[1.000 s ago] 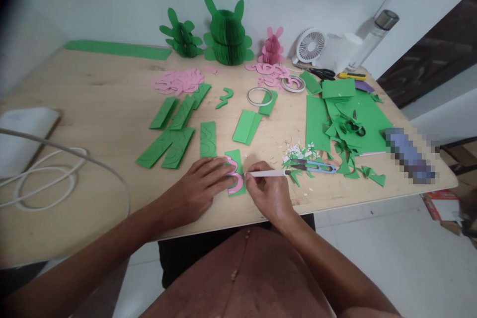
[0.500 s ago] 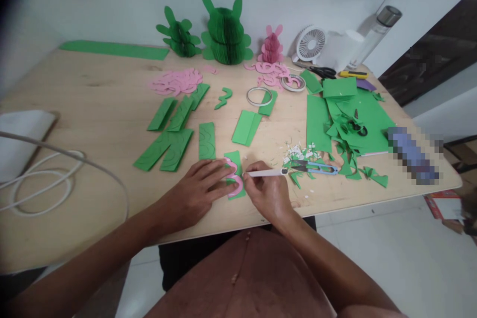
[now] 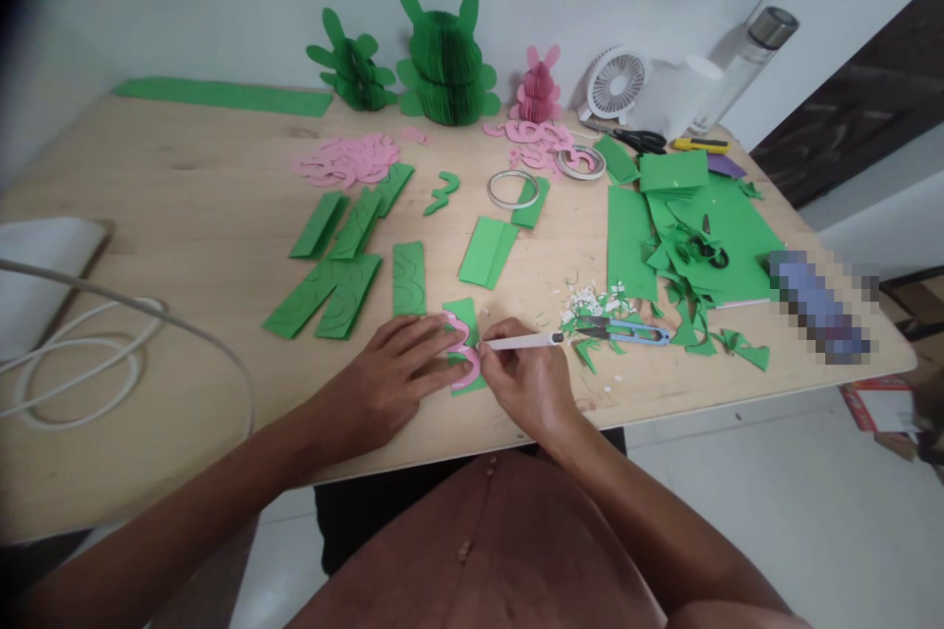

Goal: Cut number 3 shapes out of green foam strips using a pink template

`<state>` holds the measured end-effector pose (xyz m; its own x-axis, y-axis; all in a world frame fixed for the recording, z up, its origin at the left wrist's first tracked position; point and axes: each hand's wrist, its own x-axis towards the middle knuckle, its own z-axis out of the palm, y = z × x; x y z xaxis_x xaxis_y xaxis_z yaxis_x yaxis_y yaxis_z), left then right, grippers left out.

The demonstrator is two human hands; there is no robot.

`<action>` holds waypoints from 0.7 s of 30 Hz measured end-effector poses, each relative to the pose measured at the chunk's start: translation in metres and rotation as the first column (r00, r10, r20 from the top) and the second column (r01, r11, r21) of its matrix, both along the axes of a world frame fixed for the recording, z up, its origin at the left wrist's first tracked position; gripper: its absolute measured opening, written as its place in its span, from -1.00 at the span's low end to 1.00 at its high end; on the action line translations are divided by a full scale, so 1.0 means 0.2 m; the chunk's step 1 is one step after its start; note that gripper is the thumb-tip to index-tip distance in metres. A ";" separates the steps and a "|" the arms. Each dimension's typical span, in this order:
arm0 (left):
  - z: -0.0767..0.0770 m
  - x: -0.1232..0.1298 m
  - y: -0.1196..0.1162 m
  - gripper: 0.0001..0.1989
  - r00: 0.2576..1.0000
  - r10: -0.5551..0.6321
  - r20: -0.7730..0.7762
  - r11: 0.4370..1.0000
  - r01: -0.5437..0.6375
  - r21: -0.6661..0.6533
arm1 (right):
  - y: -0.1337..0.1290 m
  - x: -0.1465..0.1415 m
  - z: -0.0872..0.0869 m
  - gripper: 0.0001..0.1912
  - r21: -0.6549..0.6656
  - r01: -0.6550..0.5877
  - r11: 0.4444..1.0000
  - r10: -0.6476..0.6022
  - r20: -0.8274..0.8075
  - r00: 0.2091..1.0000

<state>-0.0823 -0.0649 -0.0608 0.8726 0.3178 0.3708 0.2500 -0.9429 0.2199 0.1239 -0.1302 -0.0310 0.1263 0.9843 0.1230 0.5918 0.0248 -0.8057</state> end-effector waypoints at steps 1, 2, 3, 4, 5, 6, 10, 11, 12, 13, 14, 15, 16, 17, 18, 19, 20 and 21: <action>0.00 0.00 0.00 -0.53 1.000 -0.001 -0.002 1.000 0.001 -0.001 | 0.00 0.00 0.00 -0.87 0.004 -0.002 1.000 0.002 0.005 1.000; 0.00 0.00 0.00 -0.53 1.000 -0.002 -0.004 1.000 0.002 -0.001 | 0.00 0.00 0.00 -0.87 0.007 -0.004 1.000 0.004 0.009 1.000; 0.00 0.00 0.00 -0.53 1.000 -0.004 -0.004 1.000 0.004 -0.001 | 0.00 0.00 0.01 -0.87 0.009 -0.004 1.000 0.004 0.013 1.000; 0.00 0.00 0.00 -0.53 1.000 -0.005 -0.003 1.000 0.005 -0.001 | 0.00 0.00 0.01 -0.87 0.010 -0.004 1.000 0.004 0.017 1.000; 0.00 0.00 0.00 -0.53 1.000 -0.009 -0.002 1.000 0.009 -0.001 | -0.01 0.00 0.01 -0.88 0.009 -0.004 1.000 0.004 0.020 1.000; 0.00 0.00 0.00 -0.53 1.000 -0.010 0.000 1.000 0.010 0.000 | -0.01 0.00 0.01 -0.88 0.008 -0.004 1.000 0.004 0.024 1.000; 0.01 0.00 0.00 -0.53 1.000 -0.006 0.003 1.000 0.006 0.002 | -0.01 0.01 0.02 -0.88 0.011 0.000 1.000 0.000 0.041 0.999; 0.01 0.00 0.00 -0.52 1.000 -0.005 0.005 1.000 0.005 0.002 | -0.01 0.01 0.02 -0.87 0.013 0.000 1.000 0.000 0.047 0.999; 0.01 0.00 0.00 -0.52 1.000 -0.006 0.006 1.000 0.006 0.003 | -0.01 0.01 0.02 -0.87 0.014 -0.002 1.000 0.001 0.055 0.999; 0.01 0.00 0.00 -0.53 1.000 -0.007 0.006 1.000 0.007 0.003 | -0.01 0.01 0.02 -0.87 0.016 -0.003 1.000 0.002 0.062 0.998; 0.01 0.00 0.00 -0.53 1.000 -0.007 0.007 1.000 0.007 0.002 | -0.01 0.01 0.02 -0.87 0.017 -0.003 1.000 0.001 0.067 0.998; 0.01 0.00 0.00 -0.53 1.000 -0.005 0.007 1.000 0.005 0.001 | -0.01 0.01 0.02 -0.87 0.019 -0.001 1.000 -0.001 0.069 0.998; 0.01 0.00 0.00 -0.53 1.000 -0.004 0.009 1.000 0.004 0.001 | -0.01 0.00 0.02 -0.87 0.019 0.001 1.000 -0.002 0.068 0.998; 0.01 0.00 0.00 -0.53 1.000 -0.001 0.010 1.000 0.001 0.001 | -0.01 0.00 0.02 -0.87 0.016 0.002 1.000 -0.003 0.066 0.998; 0.00 0.00 0.00 -0.53 1.000 0.001 0.009 1.000 -0.001 0.001 | -0.01 0.00 0.02 -0.87 0.014 0.002 1.000 -0.002 0.063 0.998; 0.00 0.00 0.00 -0.53 1.000 0.002 0.008 1.000 -0.002 0.001 | 0.00 0.00 0.02 -0.87 0.013 -0.001 1.000 0.000 0.060 0.998; 0.00 0.00 0.00 -0.53 1.000 0.001 0.007 1.000 -0.001 0.001 | 0.00 0.00 0.01 -0.87 0.011 -0.006 1.000 0.005 0.059 0.998; 0.00 0.00 0.00 -0.53 1.000 -0.001 0.004 1.000 0.001 0.000 | 0.01 0.00 0.01 -0.87 0.009 -0.008 1.000 0.007 0.058 0.998</action>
